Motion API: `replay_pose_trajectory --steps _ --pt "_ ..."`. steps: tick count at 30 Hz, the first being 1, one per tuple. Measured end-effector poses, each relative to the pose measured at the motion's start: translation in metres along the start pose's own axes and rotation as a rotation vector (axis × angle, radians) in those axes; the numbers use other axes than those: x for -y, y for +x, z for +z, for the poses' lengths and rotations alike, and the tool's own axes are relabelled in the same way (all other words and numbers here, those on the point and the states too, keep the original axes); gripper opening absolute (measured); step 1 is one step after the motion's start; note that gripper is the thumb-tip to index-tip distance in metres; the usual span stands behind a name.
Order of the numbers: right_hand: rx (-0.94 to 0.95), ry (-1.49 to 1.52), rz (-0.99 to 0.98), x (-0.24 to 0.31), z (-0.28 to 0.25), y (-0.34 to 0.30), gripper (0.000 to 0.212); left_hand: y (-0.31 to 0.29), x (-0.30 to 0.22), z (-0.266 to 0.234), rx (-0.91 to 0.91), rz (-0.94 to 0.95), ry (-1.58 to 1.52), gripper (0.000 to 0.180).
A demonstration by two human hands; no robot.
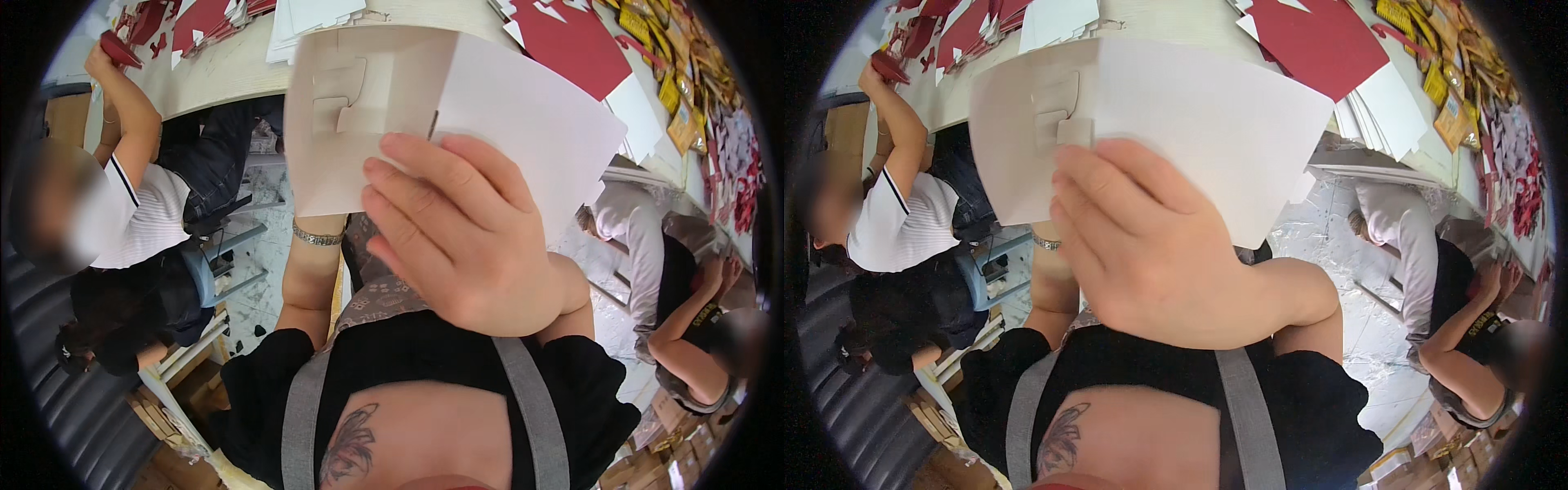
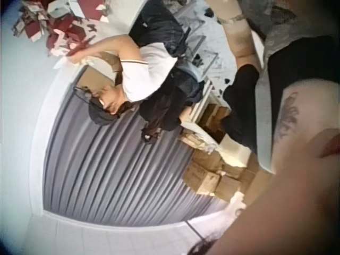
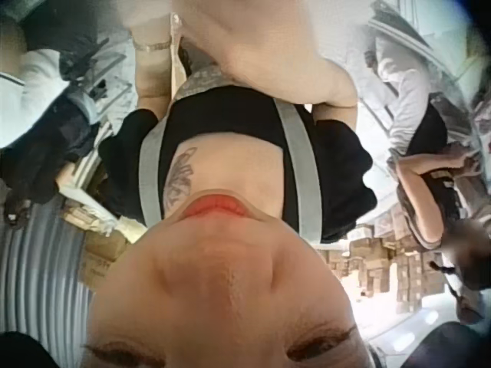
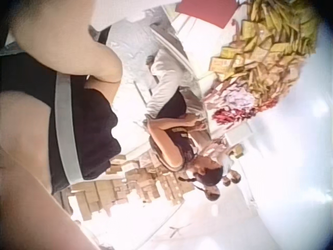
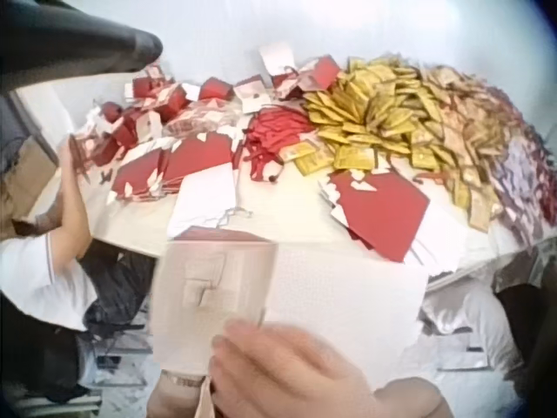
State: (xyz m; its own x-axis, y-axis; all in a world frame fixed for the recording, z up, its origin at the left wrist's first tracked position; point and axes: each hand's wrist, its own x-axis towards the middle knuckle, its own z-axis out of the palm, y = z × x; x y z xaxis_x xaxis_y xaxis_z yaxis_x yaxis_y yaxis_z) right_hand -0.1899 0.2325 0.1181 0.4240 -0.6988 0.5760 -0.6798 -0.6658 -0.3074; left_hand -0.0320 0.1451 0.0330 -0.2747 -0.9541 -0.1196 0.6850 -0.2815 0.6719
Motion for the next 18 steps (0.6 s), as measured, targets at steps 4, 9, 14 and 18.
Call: replay_pose_trajectory --steps 4,9,14,18 --pt "0.099 -0.044 0.046 0.001 -0.002 -0.009 0.029 0.000 -0.006 -0.006 0.167 -0.218 -0.265 0.044" --pt "0.246 0.160 0.150 -0.023 0.007 -0.012 0.037 0.006 0.004 -0.024 0.336 -0.224 -0.379 0.045" --pt "0.423 0.459 0.358 -0.064 0.039 -0.028 0.043 0.003 0.009 -0.019 0.216 0.093 0.349 0.057" --pt "-0.001 0.675 0.228 -0.065 0.093 -0.038 0.057 -0.002 0.002 -0.010 0.373 0.155 0.648 0.065"
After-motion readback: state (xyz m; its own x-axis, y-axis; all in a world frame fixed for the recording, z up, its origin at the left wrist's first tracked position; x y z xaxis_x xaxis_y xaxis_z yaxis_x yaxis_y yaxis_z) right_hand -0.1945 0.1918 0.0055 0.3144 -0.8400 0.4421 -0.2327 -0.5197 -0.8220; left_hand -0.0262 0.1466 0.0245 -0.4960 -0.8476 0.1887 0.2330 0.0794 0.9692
